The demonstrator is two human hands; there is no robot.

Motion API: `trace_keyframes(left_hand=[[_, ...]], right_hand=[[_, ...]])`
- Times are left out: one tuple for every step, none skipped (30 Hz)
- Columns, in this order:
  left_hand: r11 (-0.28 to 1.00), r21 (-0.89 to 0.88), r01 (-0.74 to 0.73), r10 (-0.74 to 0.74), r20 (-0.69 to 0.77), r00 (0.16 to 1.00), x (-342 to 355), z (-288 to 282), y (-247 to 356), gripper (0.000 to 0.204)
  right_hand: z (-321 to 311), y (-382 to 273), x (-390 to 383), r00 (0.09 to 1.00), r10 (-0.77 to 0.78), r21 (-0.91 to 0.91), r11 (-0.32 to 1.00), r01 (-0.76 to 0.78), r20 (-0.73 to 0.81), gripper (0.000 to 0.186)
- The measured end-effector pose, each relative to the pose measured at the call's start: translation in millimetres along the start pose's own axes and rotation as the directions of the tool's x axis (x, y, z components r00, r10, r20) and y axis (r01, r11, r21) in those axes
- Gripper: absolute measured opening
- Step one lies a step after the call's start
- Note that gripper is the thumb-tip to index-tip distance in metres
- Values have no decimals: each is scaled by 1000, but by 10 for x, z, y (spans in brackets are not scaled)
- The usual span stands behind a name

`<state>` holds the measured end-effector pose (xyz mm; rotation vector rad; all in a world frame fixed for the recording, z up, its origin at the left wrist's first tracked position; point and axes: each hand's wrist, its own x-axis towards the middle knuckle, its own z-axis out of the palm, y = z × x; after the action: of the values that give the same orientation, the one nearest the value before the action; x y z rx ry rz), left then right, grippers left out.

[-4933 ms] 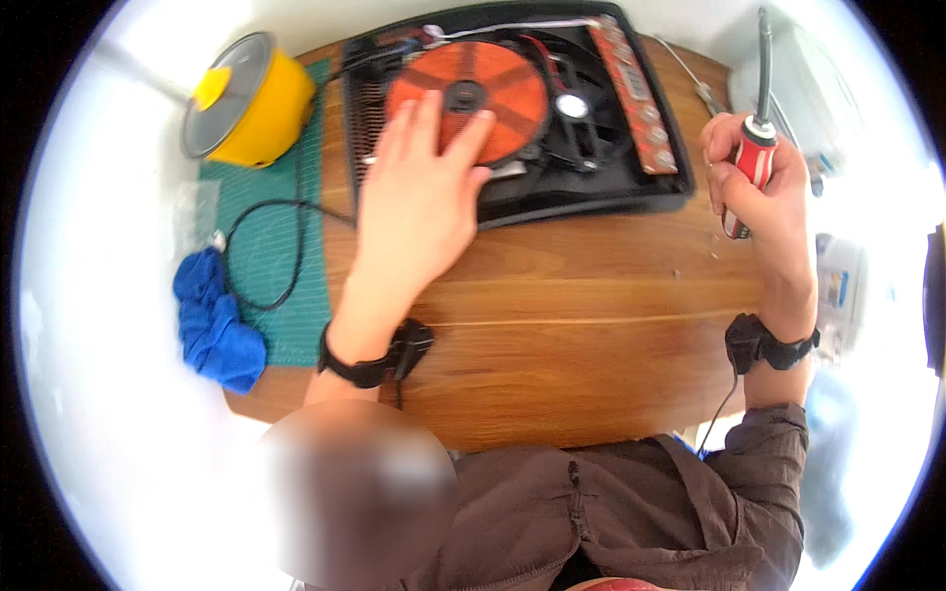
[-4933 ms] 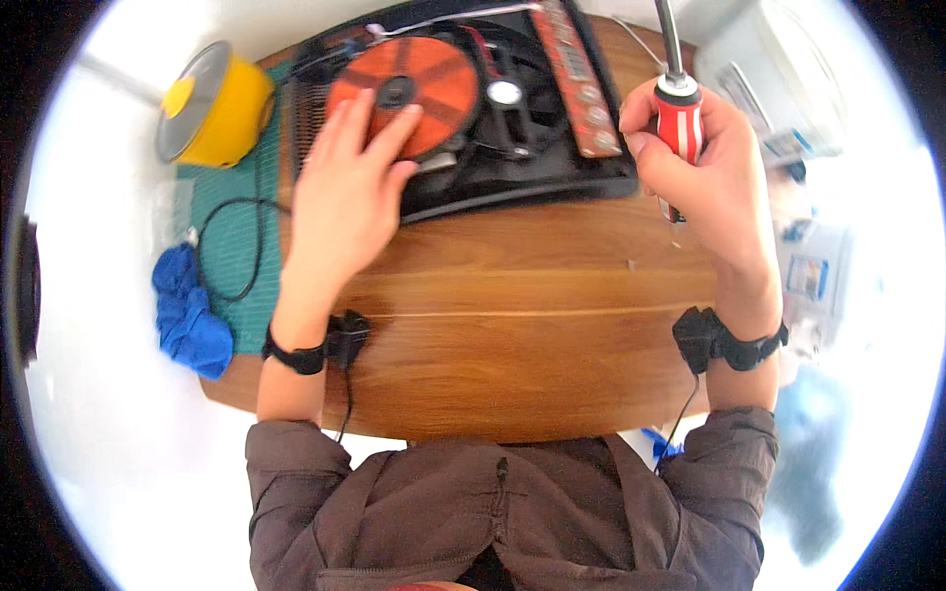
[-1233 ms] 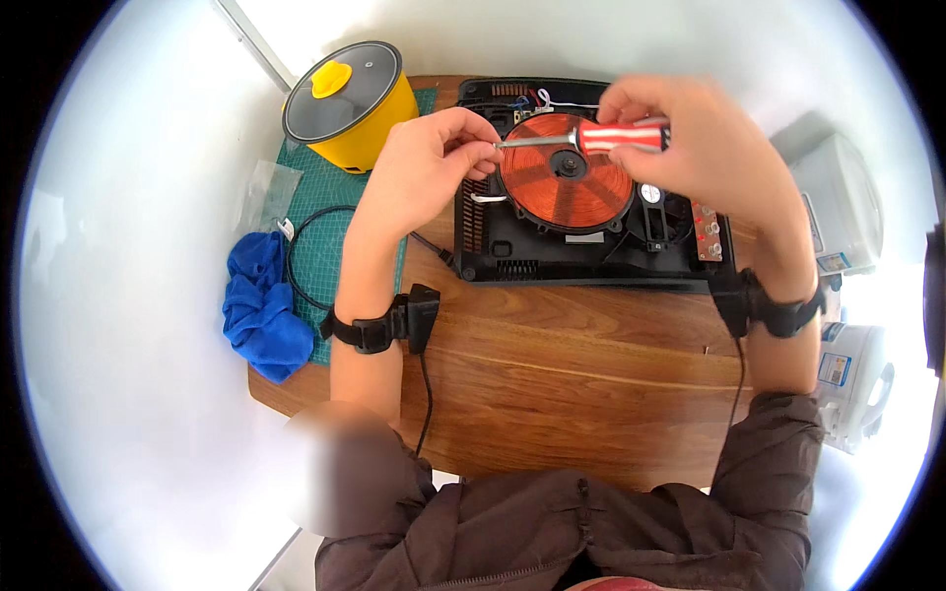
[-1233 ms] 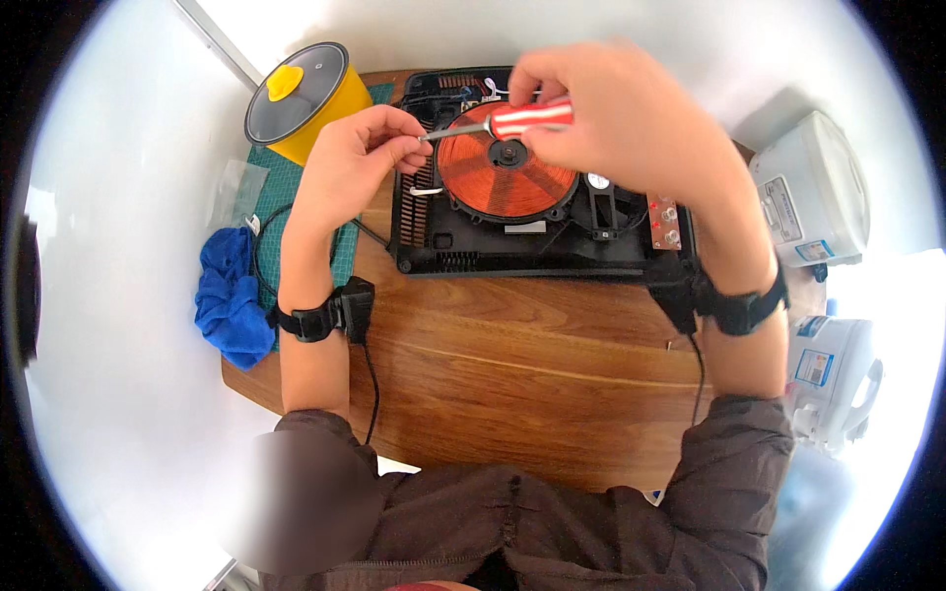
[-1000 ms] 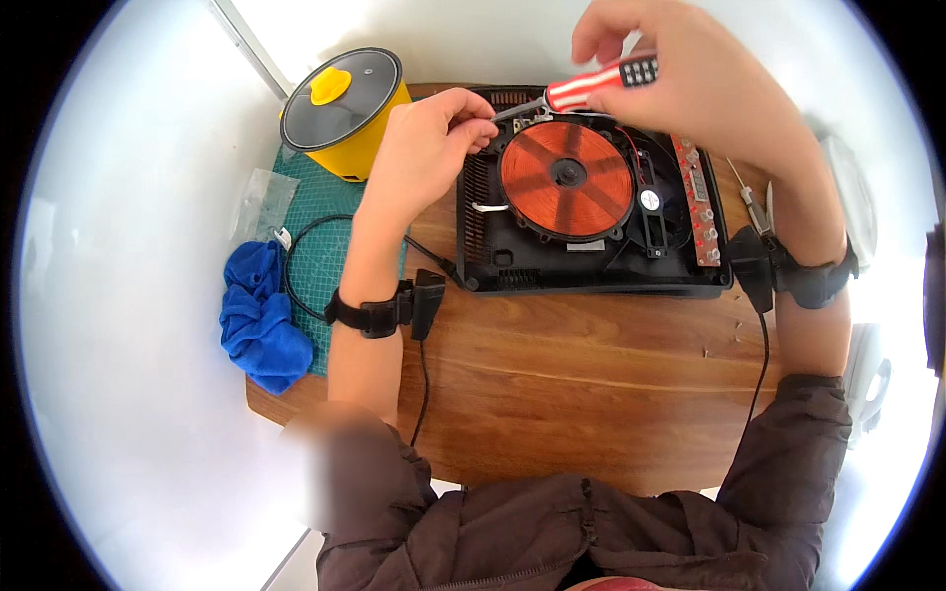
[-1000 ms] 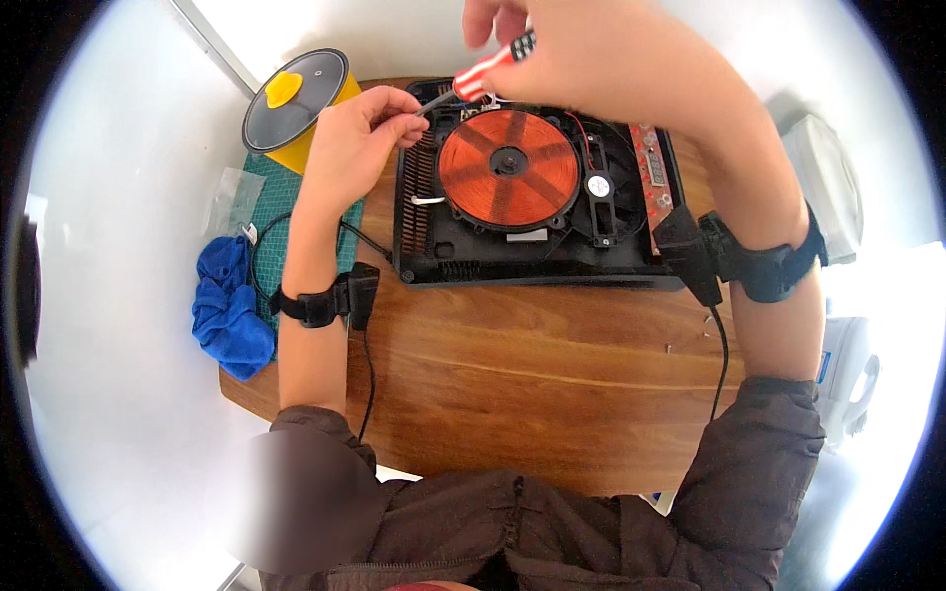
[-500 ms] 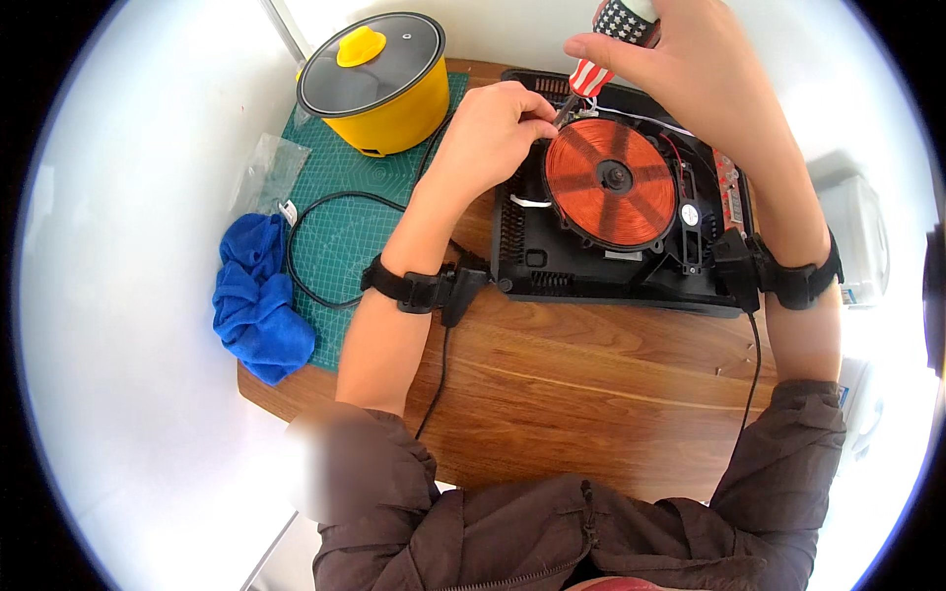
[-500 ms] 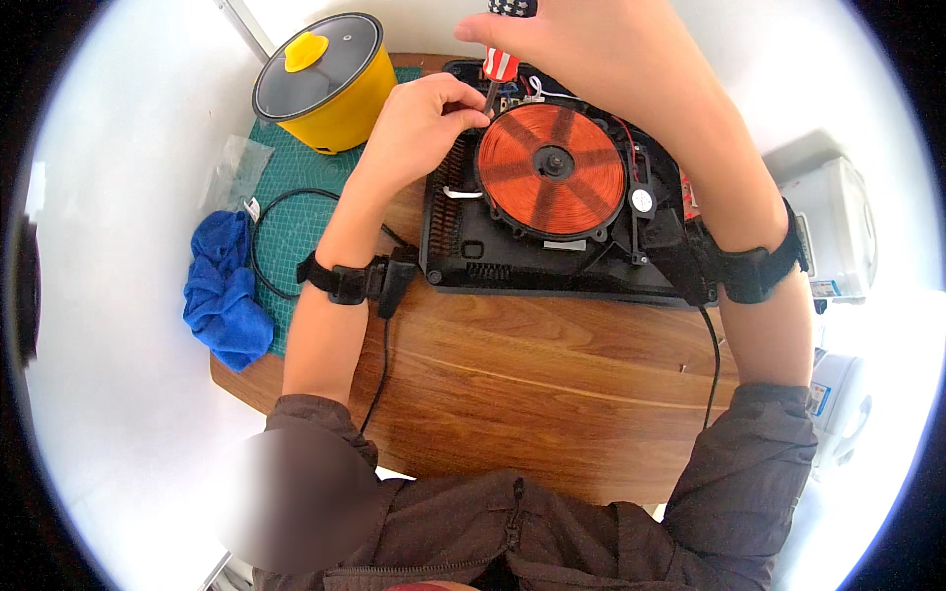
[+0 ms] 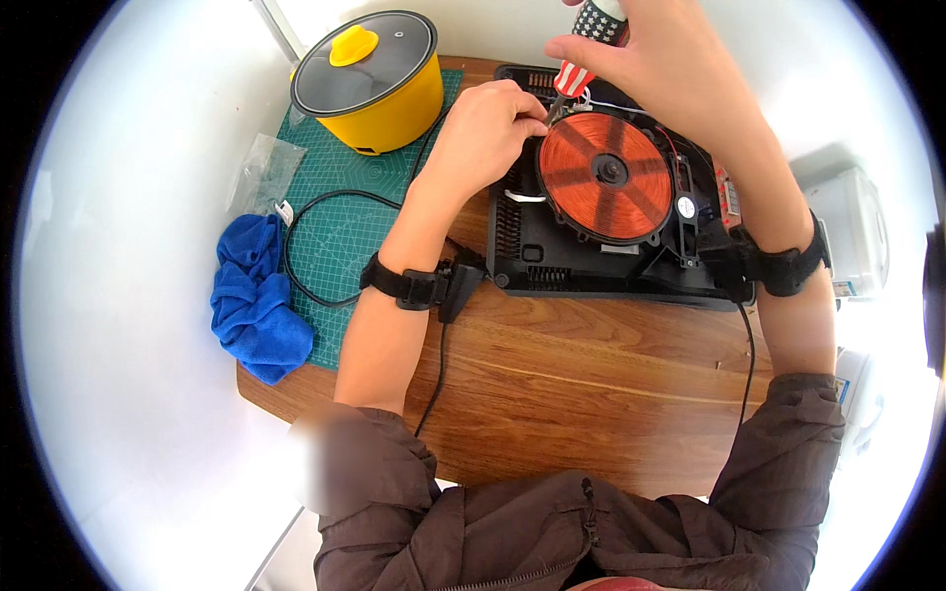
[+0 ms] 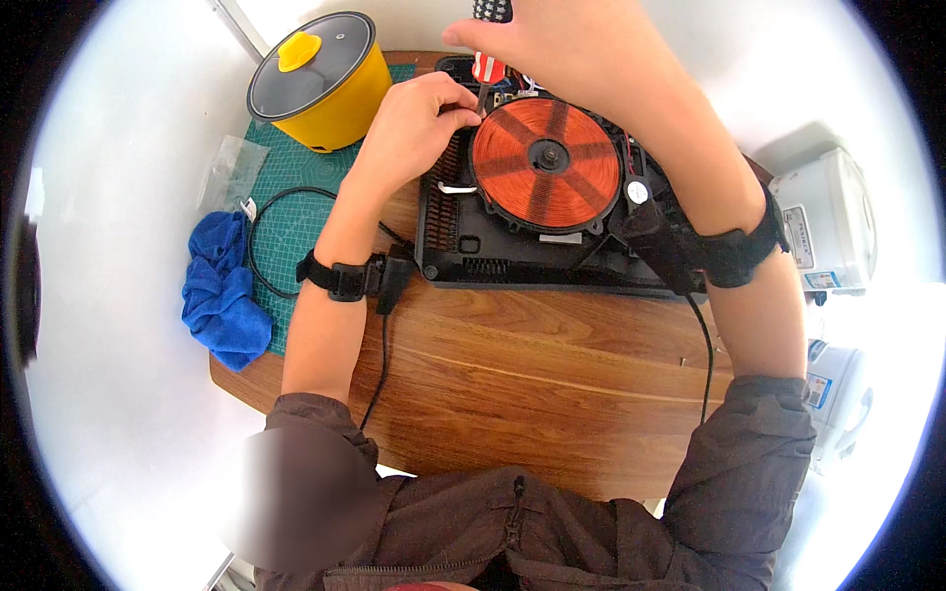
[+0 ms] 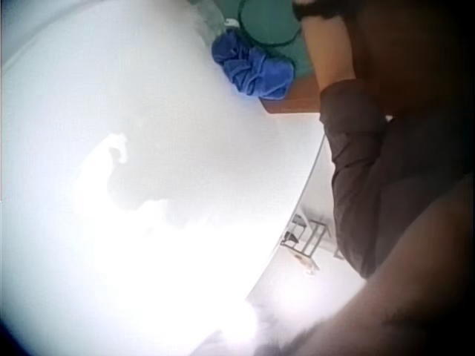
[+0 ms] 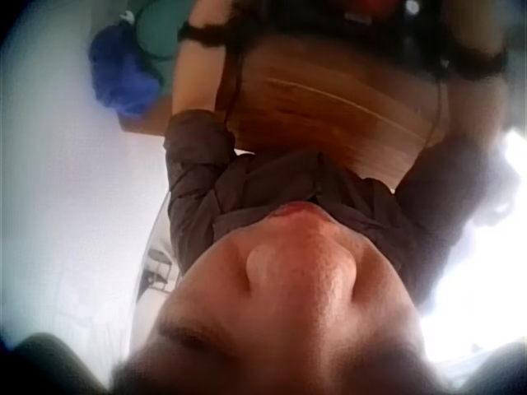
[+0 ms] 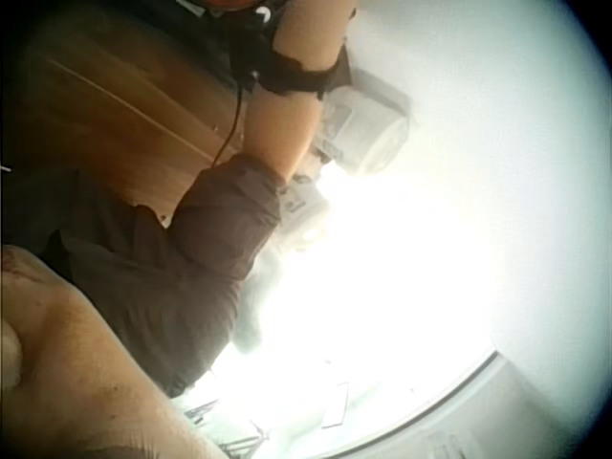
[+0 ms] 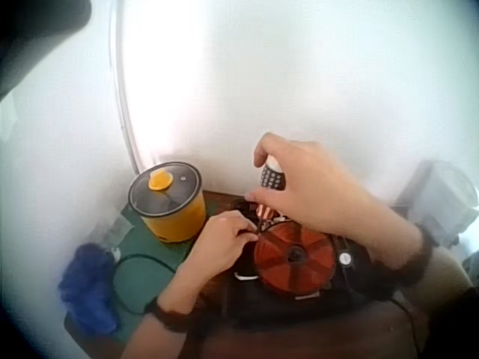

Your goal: The person uses a screwdriver to remove screws from the underside of an induction cooktop, detaches the fan cover, and then reassembles the unit by replacing the cover and tightening the screws.

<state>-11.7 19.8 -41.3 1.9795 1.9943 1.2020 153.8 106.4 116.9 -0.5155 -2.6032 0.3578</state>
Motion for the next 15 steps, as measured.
trace_keyframes(left_hand=[[1000, -6, 4, -4, 1, 1000, -1, -5, 10, 14], [1000, -9, 12, -12, 0, 1000, -8, -12, 12, 14], [1000, -12, 18, -18, -1, 1000, -14, -19, 13, 14], [1000, -16, 25, -25, -2, 1000, -17, -26, 13, 14], [1000, -20, 22, -22, 2, 1000, -15, -28, 11, 14], [999, -25, 20, -20, 6, 1000, -12, -30, 10, 14], [999, -30, 17, -17, 10, 1000, -7, -28, 10, 14], [1000, -27, 15, -15, 8, 1000, -8, -25, 8, 14], [1000, -24, 13, -13, 7, 1000, -8, -22, 5, 14], [1000, -21, 10, -10, 6, 1000, -7, -19, 2, 14], [1000, -18, 4, -4, 3, 1000, -12, -19, -1, 14], [1000, -16, -3, 3, 0, 1000, -11, -18, 3, 14], [1000, -14, -10, 10, -3, 1000, -10, -16, 4, 13], [1000, -4, -15, 15, -2, 1000, -10, -16, 2, 13], [1000, 7, -20, 20, -1, 1000, -8, -14, 0, 13]], right_hand=[[3, -1, -3, 1000, -11, -5, 1000, 11, -2, 36], [12, 3, -6, 1000, -22, -6, 1000, 22, -3, 35], [21, 16, -3, 997, -73, 12, 997, 73, 1, 35], [29, 34, 5, 992, -123, 30, 992, 123, 4, 34], [29, 46, 9, 985, -172, 45, 984, 171, 7, 33], [25, 46, 10, 984, -180, 39, 983, 180, 7, 33], [21, 40, 14, 982, -189, 34, 981, 189, 6, 33], [25, 39, 16, 980, -199, 30, 980, 199, 6, 32], [29, 54, 22, 980, -201, 38, 979, 201, 7, 32], [31, 79, 30, 979, -203, 47, 978, 203, 7, 32], [41, 88, 37, 978, -207, 56, 977, 206, 9, 32], [36, 79, 38, 982, -186, 47, 982, 185, 18, 32], [18, 63, 40, 986, -165, 36, 986, 164, 25, 32], [10, 55, 38, 989, -144, 26, 989, 143, 33, 32], [18, 64, 41, 985, -173, 35, 985, 172, 30, 33]])
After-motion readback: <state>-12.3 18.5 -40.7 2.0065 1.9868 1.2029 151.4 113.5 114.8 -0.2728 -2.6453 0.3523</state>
